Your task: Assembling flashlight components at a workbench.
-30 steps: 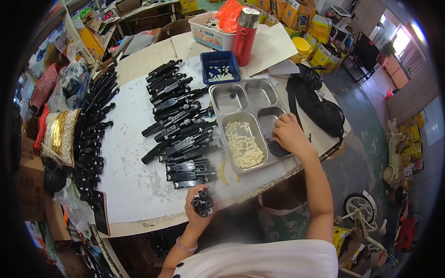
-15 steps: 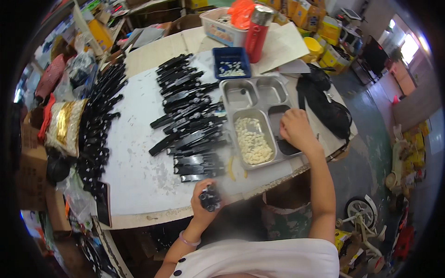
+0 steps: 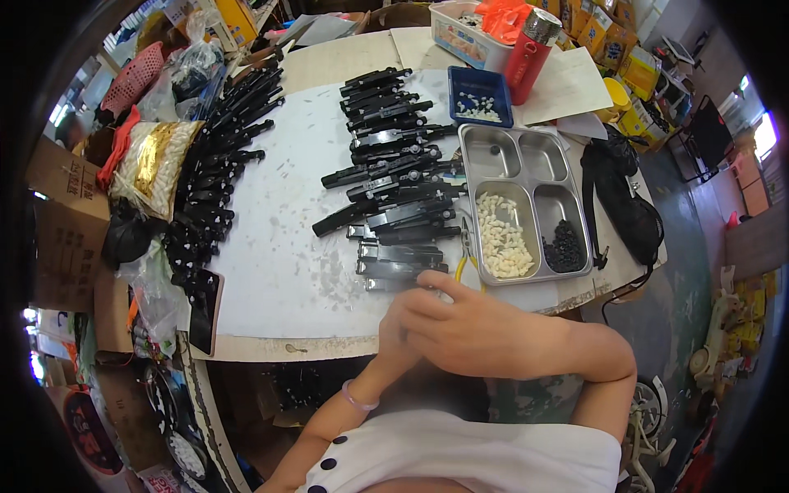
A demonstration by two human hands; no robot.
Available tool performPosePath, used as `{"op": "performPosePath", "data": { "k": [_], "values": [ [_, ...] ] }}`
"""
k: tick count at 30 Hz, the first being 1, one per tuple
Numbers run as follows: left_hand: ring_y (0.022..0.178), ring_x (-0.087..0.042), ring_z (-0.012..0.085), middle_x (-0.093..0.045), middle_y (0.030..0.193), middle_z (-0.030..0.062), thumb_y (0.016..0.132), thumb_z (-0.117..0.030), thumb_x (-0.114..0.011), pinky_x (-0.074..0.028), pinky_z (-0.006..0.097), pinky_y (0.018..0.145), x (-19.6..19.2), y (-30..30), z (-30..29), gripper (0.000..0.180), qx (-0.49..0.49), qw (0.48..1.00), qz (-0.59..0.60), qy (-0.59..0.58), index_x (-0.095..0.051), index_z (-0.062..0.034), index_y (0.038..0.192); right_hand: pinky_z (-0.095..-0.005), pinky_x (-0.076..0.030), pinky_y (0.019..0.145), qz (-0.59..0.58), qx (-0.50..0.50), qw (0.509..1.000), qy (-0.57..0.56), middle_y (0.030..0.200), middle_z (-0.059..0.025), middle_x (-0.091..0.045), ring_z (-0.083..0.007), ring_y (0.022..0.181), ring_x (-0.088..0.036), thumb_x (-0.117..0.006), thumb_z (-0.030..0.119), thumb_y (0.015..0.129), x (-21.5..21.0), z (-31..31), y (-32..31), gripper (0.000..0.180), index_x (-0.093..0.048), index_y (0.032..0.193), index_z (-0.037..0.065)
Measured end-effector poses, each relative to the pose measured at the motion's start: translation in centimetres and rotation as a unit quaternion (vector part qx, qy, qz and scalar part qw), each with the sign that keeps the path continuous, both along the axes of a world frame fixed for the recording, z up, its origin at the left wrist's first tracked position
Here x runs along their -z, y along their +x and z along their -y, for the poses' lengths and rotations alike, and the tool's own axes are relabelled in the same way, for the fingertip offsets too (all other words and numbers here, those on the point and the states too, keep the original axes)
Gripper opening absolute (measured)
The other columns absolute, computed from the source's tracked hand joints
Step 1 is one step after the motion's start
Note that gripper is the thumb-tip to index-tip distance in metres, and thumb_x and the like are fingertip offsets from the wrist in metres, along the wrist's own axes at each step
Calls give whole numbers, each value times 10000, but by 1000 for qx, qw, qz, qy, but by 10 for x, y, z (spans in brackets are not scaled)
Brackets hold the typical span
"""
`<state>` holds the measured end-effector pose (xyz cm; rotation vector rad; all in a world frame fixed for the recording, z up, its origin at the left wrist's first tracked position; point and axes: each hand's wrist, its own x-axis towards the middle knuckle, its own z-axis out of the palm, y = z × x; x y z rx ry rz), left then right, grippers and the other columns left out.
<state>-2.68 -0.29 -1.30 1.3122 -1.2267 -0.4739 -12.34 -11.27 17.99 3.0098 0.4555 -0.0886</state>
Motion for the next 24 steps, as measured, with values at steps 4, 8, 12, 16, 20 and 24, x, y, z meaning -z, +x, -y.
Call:
{"op": "performPosePath", "data": {
  "k": [4, 8, 12, 16, 20, 24],
  "values": [
    [988, -588, 334, -569, 1120, 158, 632, -40, -772, -493, 375, 827, -2, 0, 0, 613, -10, 1000, 10, 2, -475, -60, 1169, -425, -326, 1021, 2, 3, 1000, -18, 939, -22, -555, -220, 1107, -455, -574, 179, 747, -5, -6, 3, 198, -624, 898, 61],
    [985, -590, 337, -572, 1116, 160, 631, -40, -773, -495, 376, 823, -4, 0, -1, 602, -3, 1000, -10, -1, -482, -59, 1157, -397, -344, 1010, -9, 6, 1000, -7, 936, -38, -568, -221, 1072, -466, -575, 184, 738, -2, -5, 5, 220, -616, 897, 38],
    [984, -592, 338, -575, 1111, 161, 638, -37, -766, -496, 376, 821, -1, -2, 0, 584, -3, 1000, 0, 5, -486, -53, 1150, -385, -367, 995, -24, 3, 1000, -10, 923, -45, -572, -218, 1029, -475, -573, 185, 727, -3, -6, 6, 236, -615, 889, 18],
    [983, -593, 339, -575, 1109, 165, 655, -8, -736, -498, 377, 819, 1, -3, 0, 557, -24, 999, 25, 22, -485, -49, 1151, -387, -388, 980, 10, -10, 998, -57, 904, -48, -571, -217, 1014, -481, -572, 185, 719, 0, -13, 4, 241, -619, 876, 9],
    [978, -592, 346, -574, 1106, 171, 654, 3, -725, -498, 382, 817, 5, -4, 1, 560, -33, 999, 23, 21, -482, -48, 1156, -389, -420, 949, 82, -12, 994, -74, 894, -45, -567, -202, 990, -491, -583, 170, 699, 5, -16, 0, 239, -625, 866, 5],
    [967, -592, 352, -572, 1101, 175, 634, -22, -753, -499, 385, 814, -6, 1, 1, 598, -8, 1000, -4, -30, -480, -47, 1165, -391, -434, 932, 72, 4, 994, 82, 908, -28, -564, -195, 972, -498, -612, 129, 677, 10, -3, -13, 258, -646, 917, 41]
  ]
}}
